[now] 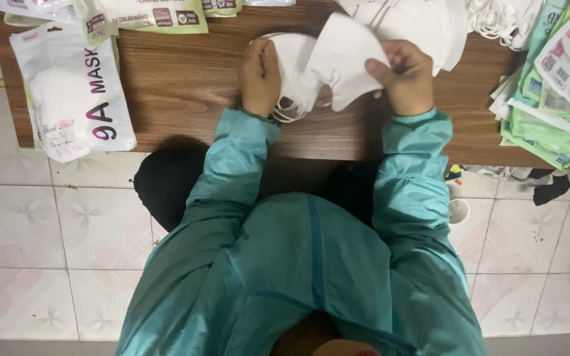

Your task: The person sits at a wooden table and repeatedly picks up white face masks, aligns them, and stacks them into a neat pile. They then place the stack into a plastic packaging bag and set it aside. The process is repeated with additional masks.

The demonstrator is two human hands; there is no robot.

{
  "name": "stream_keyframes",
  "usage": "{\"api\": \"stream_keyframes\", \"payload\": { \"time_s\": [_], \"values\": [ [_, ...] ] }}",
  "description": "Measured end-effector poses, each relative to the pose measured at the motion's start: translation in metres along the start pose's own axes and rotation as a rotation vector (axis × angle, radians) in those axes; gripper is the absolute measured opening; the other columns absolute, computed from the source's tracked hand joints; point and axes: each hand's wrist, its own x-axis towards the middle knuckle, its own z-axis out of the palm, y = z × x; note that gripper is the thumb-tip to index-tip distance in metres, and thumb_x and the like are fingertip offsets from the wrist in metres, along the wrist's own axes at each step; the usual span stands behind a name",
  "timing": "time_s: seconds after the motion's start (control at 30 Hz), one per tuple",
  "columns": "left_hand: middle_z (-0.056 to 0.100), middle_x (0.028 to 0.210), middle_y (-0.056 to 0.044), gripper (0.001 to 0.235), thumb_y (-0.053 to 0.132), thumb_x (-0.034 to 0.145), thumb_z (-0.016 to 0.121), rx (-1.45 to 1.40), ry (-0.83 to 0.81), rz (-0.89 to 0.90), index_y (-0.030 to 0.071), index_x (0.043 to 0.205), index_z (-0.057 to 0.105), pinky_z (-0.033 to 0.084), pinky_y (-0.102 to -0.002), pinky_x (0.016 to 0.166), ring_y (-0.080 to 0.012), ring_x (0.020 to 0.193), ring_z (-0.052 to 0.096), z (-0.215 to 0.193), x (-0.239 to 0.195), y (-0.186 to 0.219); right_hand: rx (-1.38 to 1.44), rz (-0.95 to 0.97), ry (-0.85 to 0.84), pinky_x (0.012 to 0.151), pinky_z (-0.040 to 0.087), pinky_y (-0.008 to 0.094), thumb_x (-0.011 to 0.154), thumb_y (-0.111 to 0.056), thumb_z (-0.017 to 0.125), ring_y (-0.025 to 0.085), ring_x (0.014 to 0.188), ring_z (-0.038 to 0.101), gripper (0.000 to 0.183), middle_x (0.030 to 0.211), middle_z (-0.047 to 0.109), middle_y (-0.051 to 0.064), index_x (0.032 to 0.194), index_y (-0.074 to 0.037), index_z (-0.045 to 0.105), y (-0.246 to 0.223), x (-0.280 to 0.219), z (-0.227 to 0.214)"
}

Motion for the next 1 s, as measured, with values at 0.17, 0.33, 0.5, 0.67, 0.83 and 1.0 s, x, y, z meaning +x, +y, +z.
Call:
{"api": "stream_keyframes", "payload": {
  "time_s": [0.17,0.33,0.5,0.67,0.83,1.0],
  "values": [
    [0.055,0.086,0.002,0.026,0.029,0.108,0.046,-0.252,-0.082,-0.223,0.012,0.091,0.056,0.045,-0.031,0.078,-0.0124,0.085,0.053,0.003,-0.004,0.005,0.059,0.027,-0.073,0.04,0.052,0.022,0.096,-0.004,0.08,0.017,0.063,0.067,0.017,0.093,0.073,0.011,0.108,-0.005,0.068,0.008,-0.001,0.008],
    [0.073,0.108,-0.002,0.028,0.036,0.103,0.06,-0.289,-0.201,-0.286,0.011,0.106,0.072,0.052,-0.031,0.095,-0.0127,0.105,0.064,0.024,-0.018,-0.013,0.062,0.007,-0.158,0.036,0.049,0.022,0.097,-0.002,0.078,0.015,0.052,0.059,0.015,0.079,0.068,0.012,0.106,-0.001,0.066,0.021,-0.002,0.031],
    [0.066,0.093,0.0,0.012,0.024,0.101,0.063,-0.286,-0.183,-0.267,0.013,0.099,0.066,0.051,-0.028,0.076,-0.0124,0.088,0.061,0.017,-0.015,0.0,-0.289,-0.328,0.055,0.074,0.053,0.029,0.097,0.006,0.076,0.018,0.087,0.063,0.019,0.097,0.069,0.009,0.114,0.001,0.071,0.033,0.018,-0.005],
    [0.068,0.1,-0.002,0.012,0.02,0.097,0.065,-0.294,-0.172,-0.24,0.015,0.108,0.063,0.051,-0.029,0.082,-0.0135,0.091,0.061,0.015,-0.016,-0.007,-0.927,-0.325,0.256,0.079,0.052,0.046,0.088,-0.025,0.09,0.037,0.094,0.06,0.046,0.113,0.063,0.019,0.125,-0.008,0.069,0.062,0.036,-0.061],
    [0.056,0.147,-0.009,0.046,-0.001,0.101,0.059,-0.292,-0.222,-0.08,0.014,0.144,0.052,0.036,-0.043,0.126,-0.0267,0.142,0.05,0.008,-0.014,0.009,-1.132,-0.074,0.245,0.08,0.05,0.057,0.075,-0.041,0.092,0.044,0.102,0.056,0.067,0.117,0.062,0.019,0.131,-0.014,0.066,0.073,0.05,-0.071],
    [0.077,0.105,-0.002,0.027,-0.004,0.096,0.058,-0.342,-0.221,-0.185,0.014,0.093,0.077,0.052,-0.03,0.102,-0.0172,0.11,0.07,0.02,-0.019,-0.004,-1.196,-0.224,0.347,0.065,0.047,0.058,0.068,-0.034,0.082,0.042,0.091,0.059,0.053,0.103,0.061,0.015,0.117,-0.017,0.069,0.065,0.046,-0.062]
  ]
}}
